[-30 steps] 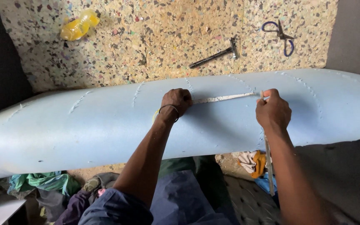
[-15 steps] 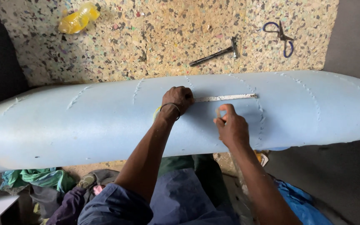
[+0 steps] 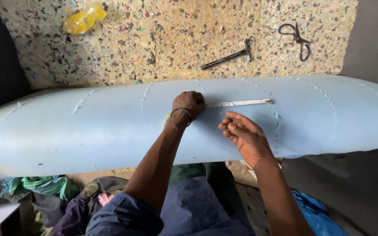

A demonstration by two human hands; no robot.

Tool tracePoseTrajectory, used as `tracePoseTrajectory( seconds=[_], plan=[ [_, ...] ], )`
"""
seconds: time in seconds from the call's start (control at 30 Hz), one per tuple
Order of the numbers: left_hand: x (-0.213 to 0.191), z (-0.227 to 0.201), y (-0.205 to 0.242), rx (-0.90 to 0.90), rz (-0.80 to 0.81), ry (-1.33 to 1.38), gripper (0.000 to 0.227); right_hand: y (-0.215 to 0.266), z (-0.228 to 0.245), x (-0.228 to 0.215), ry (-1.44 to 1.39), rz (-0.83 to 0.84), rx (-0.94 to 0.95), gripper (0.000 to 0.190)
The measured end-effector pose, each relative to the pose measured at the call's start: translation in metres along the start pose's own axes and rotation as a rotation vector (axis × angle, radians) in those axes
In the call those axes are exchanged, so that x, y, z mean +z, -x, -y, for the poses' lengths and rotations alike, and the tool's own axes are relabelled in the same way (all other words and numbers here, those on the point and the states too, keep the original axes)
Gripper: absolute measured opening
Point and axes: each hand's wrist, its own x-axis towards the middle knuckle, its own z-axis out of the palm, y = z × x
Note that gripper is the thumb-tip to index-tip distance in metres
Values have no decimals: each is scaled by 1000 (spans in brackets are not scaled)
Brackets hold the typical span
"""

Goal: Measuring and marking intervals on a foam bolster using a flexible metal ruler and a marking stick

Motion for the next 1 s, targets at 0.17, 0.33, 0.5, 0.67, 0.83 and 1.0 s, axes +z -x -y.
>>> tracePoseTrajectory(
  seconds=[0.17, 0.33, 0.5, 0.67, 0.83, 1.0],
  plan=[
    [0, -1, 1, -19, 0, -3, 20, -22, 16, -3, 228, -176, -126, 46],
    [8, 2, -7, -32, -11, -7, 21, -31, 0, 8, 575, -212, -234, 37],
    [4, 0, -3, -15, 1, 19, 21, -45, -38, 16, 875, -182, -256, 37],
    [1, -3, -1, -20, 3, 35, 23, -48, -43, 29, 897, -219, -281, 39],
    [7, 2, -6, -21, 0, 41, 24, -45, -42, 35, 877, -244, -301, 42],
    [4, 2, -3, 7, 2, 46, 22, -46, -46, 30, 913, -210, -456, 31]
  ],
)
